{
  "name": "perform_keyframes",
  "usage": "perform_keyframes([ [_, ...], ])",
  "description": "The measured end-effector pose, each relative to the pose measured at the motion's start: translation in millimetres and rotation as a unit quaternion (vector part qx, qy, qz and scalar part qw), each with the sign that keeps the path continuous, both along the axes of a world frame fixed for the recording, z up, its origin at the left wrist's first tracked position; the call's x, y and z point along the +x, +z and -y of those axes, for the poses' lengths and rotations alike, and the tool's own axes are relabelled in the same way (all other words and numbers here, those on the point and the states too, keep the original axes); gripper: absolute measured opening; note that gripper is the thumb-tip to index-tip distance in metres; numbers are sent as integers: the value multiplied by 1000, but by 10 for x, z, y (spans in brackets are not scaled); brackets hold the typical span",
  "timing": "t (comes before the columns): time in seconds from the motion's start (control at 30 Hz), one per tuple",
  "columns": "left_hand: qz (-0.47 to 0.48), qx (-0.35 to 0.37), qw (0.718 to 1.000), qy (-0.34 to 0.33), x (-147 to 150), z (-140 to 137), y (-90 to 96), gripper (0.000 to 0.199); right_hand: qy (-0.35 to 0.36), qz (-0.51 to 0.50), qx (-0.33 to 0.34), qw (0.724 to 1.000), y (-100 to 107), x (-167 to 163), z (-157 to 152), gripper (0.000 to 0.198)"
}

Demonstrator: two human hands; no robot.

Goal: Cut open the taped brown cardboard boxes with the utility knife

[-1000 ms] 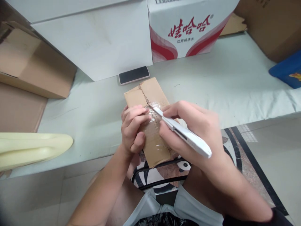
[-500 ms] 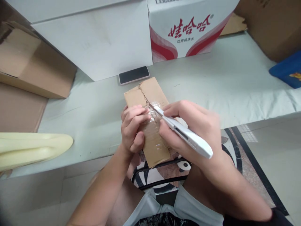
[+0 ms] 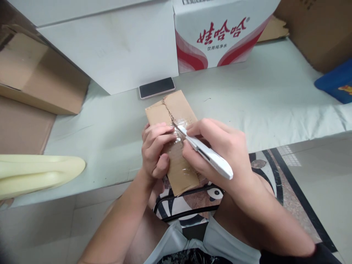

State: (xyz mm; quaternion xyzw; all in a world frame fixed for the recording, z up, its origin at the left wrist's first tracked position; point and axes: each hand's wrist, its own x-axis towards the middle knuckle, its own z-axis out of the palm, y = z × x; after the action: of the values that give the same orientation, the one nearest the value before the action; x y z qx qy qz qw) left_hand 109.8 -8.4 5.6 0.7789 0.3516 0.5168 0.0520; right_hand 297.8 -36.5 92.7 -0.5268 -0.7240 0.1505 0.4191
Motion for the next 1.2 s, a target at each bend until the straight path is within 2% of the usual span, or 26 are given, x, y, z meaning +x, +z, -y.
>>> perform_keyframes([
  [0.37, -20, 0, 1000, 7, -22, -2, 18, 35, -26, -9, -6, 1000, 46, 31, 96, 8],
  [0.6, -18, -4, 1000, 2, -32, 7, 23, 34, 4, -9, -11, 1000, 13, 26, 30, 7],
  [0.8, -13, 3, 1000, -1, -8, 3, 15, 33, -26, -14, -26, 999, 117, 12, 89, 6],
  [0.97, -12, 2, 1000, 4, -11, 1, 19, 32, -36, -28, -67, 997, 208, -13, 132, 6],
  [1.2, -17, 0, 1000, 4, -25, 0, 14, 35, -11, -26, -44, 999, 60, 17, 57, 4],
])
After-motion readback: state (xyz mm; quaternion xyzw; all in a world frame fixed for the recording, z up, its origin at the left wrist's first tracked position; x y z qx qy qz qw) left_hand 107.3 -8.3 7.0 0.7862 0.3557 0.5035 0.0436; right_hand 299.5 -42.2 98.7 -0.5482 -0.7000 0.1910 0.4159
